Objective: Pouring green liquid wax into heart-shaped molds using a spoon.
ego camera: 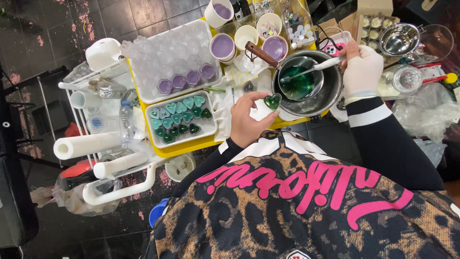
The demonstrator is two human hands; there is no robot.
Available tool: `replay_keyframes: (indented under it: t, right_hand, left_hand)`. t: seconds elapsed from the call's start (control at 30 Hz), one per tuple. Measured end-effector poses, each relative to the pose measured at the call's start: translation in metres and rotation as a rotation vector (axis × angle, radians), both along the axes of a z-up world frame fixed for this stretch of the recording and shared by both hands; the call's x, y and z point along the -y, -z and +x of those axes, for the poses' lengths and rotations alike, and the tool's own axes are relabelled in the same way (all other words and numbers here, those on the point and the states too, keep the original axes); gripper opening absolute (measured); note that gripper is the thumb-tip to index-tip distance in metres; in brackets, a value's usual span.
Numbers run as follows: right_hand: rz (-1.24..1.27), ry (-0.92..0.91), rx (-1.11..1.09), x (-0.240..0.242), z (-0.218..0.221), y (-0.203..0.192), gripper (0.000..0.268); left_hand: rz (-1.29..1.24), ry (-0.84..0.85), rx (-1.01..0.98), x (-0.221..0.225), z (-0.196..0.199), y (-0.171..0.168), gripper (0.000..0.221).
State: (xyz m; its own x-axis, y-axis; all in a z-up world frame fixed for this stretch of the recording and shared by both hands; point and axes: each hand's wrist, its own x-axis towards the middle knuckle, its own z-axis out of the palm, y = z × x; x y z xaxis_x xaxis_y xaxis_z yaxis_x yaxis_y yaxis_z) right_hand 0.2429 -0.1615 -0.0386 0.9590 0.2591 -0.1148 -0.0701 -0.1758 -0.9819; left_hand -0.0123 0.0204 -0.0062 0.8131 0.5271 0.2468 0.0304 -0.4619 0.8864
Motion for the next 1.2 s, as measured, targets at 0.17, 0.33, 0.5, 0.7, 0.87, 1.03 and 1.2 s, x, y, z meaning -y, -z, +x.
replay_keyframes:
  t: [0.17, 0.33, 0.5, 0.7, 0.87, 1.03, 1.2]
  right_hand:
    - [0.054, 0.012, -0.034, 0.007, 0.01, 0.011, 0.034]
    - [0.064, 0.012, -0.045, 0.005, 0.004, -0.019, 0.033]
    - [0.094, 0.025, -0.069, 0.007, -0.003, -0.046, 0.034]
    - [0.18, 0.056, -0.104, 0.011, -0.014, -0.077, 0.034]
    - [0.223, 0.039, -0.11, 0.017, -0.023, -0.092, 0.034]
    - [0.222, -0.002, -0.081, 0.02, -0.034, -0.096, 0.035]
    - [0.176, -0.015, -0.054, 0.02, -0.042, -0.1, 0.036]
  left_hand:
    - [-0.008, 0.008, -0.011, -0.001, 0.0, 0.0, 0.048]
    - [-0.016, 0.02, -0.03, -0.002, 0.002, -0.001, 0.048]
    - [-0.021, 0.042, -0.032, -0.004, 0.008, 0.002, 0.047]
    - [0.006, 0.06, -0.048, -0.002, 0.015, 0.002, 0.049]
    - [0.005, 0.079, -0.052, 0.0, 0.023, 0.001, 0.05]
    - [-0.006, 0.074, -0.042, 0.001, 0.028, 0.0, 0.05]
    - [0.003, 0.067, -0.022, 0.0, 0.031, -0.003, 0.05]
